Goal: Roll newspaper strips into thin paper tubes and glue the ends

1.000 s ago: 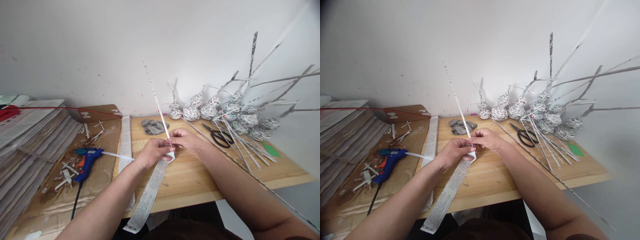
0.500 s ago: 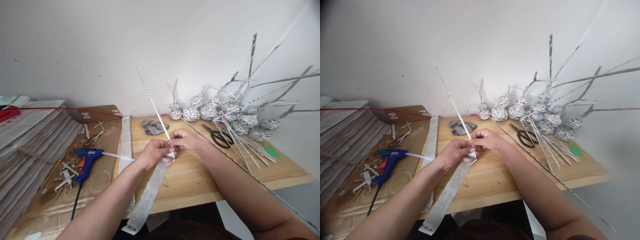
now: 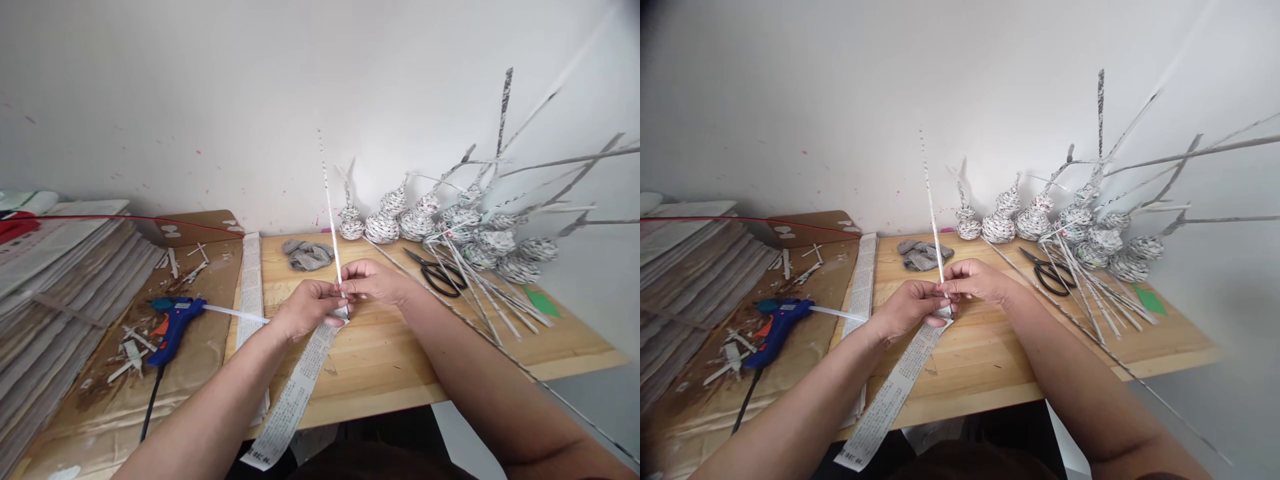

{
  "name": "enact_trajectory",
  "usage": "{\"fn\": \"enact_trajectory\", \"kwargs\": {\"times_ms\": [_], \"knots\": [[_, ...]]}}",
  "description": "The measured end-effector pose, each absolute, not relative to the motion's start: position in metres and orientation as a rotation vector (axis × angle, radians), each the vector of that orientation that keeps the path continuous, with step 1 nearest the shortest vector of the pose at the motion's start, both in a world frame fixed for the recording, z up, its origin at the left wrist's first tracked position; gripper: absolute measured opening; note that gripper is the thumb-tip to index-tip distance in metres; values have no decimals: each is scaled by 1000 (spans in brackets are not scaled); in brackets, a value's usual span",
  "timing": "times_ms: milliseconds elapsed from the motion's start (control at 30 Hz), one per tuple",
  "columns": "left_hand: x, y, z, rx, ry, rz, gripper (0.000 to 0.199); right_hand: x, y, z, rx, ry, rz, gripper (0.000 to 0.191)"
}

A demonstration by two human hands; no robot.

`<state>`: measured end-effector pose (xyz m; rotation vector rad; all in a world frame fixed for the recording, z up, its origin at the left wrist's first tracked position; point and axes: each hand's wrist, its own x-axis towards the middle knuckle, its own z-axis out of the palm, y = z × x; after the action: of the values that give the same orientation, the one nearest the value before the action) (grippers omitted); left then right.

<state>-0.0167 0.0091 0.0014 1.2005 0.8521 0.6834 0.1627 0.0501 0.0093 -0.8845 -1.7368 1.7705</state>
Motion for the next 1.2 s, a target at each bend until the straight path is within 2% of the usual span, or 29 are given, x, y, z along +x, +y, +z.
{"fn": "enact_trajectory", "kwargs": {"times_ms": [333,567,867,1033,1200], "knots": [[-18,10,-1,1179,848,710,27,162,49,15,-944,-1789,1600,31],[-18,11,-2,1268,946,634,23,168,51,19,-986,-2023,1325,26],[-21,12,4,1247,896,648,26,159,47,21,-1018,-1739,1471,31],[-22,14,9,1248,950,717,28,162,47,21,-915,-1769,1707,33],[-23,17,8,1295,986,858,30,161,48,16,-995,-1783,1665,39]]}}
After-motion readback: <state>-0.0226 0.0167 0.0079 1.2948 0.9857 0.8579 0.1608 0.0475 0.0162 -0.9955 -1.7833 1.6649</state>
